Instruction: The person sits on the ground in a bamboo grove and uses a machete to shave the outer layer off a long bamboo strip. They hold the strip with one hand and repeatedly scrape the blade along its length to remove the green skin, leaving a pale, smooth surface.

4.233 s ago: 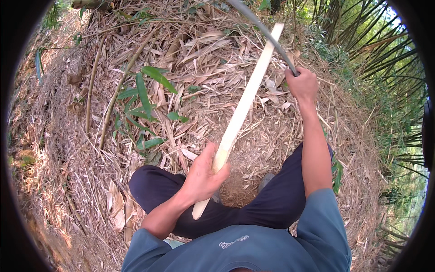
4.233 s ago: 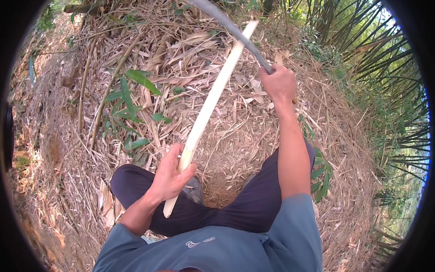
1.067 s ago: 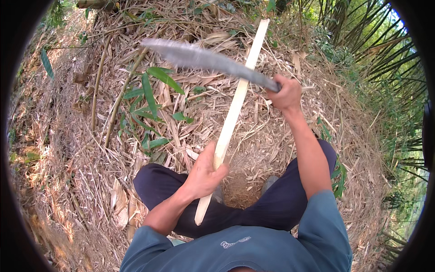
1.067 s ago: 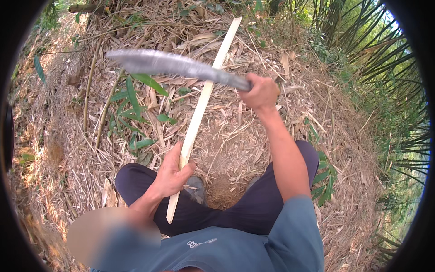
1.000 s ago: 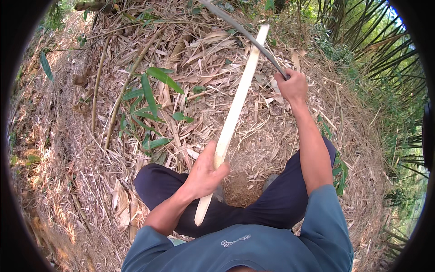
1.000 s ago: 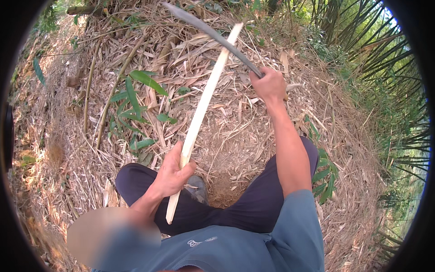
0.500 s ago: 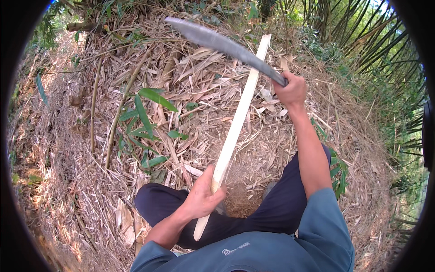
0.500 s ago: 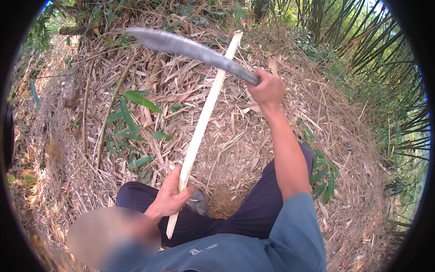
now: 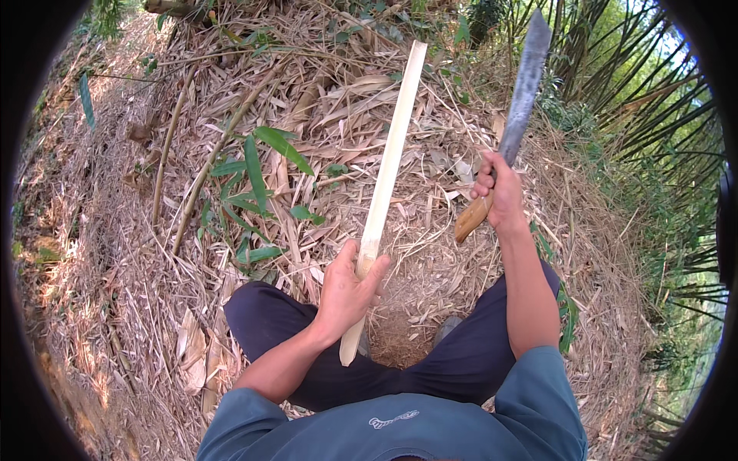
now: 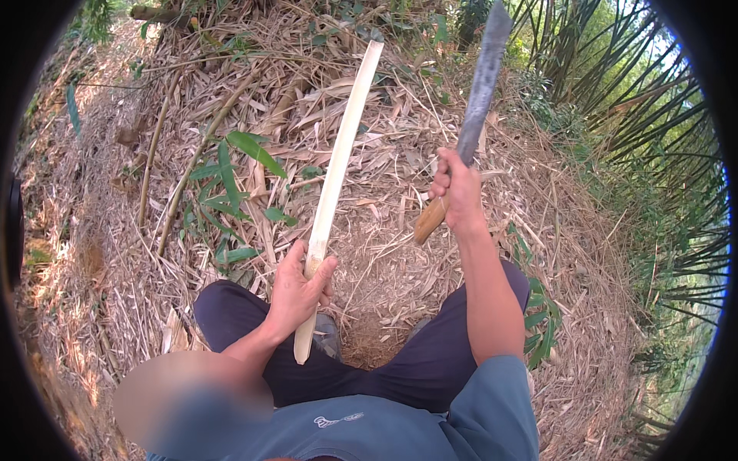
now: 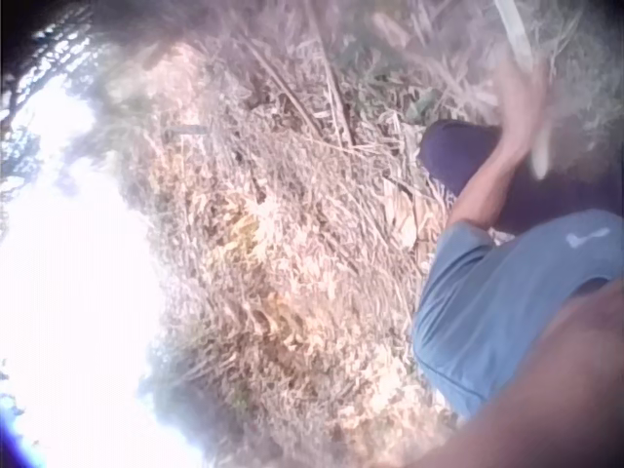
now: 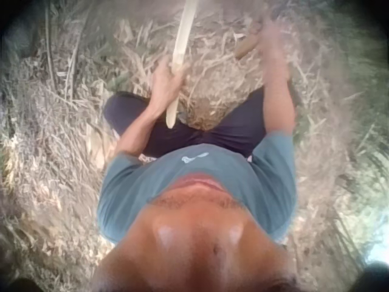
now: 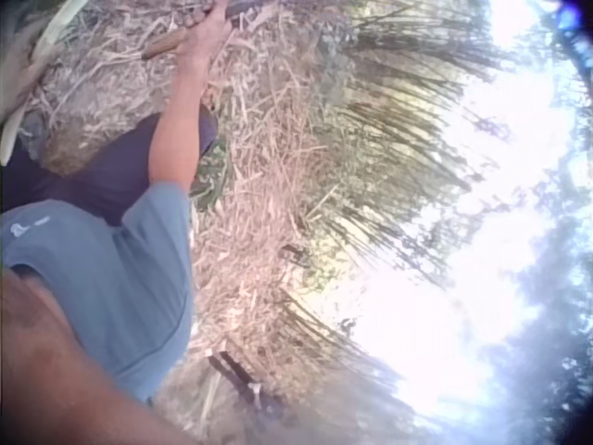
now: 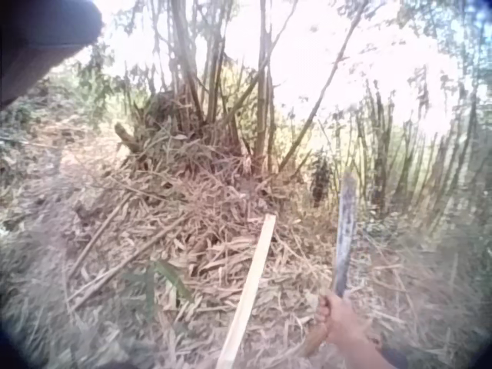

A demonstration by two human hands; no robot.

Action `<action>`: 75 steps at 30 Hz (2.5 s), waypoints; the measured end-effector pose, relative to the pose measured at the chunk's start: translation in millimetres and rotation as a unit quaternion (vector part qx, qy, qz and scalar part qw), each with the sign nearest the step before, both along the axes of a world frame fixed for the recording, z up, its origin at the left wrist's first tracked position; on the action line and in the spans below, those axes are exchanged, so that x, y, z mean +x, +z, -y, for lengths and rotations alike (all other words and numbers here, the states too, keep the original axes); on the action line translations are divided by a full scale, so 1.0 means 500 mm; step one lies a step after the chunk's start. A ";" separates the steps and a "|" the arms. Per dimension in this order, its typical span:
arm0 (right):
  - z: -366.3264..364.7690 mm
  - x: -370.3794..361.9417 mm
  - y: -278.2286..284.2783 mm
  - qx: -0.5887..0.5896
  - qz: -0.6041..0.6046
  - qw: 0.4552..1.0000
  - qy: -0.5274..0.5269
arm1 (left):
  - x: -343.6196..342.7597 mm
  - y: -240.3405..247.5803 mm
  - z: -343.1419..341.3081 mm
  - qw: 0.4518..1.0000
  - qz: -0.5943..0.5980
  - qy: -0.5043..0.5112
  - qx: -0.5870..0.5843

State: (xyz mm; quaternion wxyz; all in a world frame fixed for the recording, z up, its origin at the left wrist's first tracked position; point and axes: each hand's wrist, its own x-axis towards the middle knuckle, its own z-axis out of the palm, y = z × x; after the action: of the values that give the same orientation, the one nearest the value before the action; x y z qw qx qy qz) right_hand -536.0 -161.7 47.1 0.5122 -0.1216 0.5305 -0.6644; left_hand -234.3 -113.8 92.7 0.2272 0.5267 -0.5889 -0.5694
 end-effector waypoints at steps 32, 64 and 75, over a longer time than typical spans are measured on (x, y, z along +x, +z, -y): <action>-0.008 -0.001 0.018 -0.094 0.147 0.985 -0.001 | -0.030 -0.020 -0.034 0.956 0.119 -0.117 -0.242; -0.054 0.246 -0.006 -0.206 -0.708 0.659 0.145 | 0.041 -0.035 0.027 0.997 -0.041 -0.016 0.056; 0.025 0.110 -0.037 0.071 -0.657 0.748 0.062 | 0.030 -0.008 0.005 0.975 -0.099 -0.094 0.176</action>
State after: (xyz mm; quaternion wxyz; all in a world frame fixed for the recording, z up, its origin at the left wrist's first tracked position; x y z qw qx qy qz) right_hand -481.0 -174.2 28.7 0.0845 -0.5242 0.7729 -0.3476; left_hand -219.3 -116.1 88.8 0.1338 0.4411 -0.5012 -0.7323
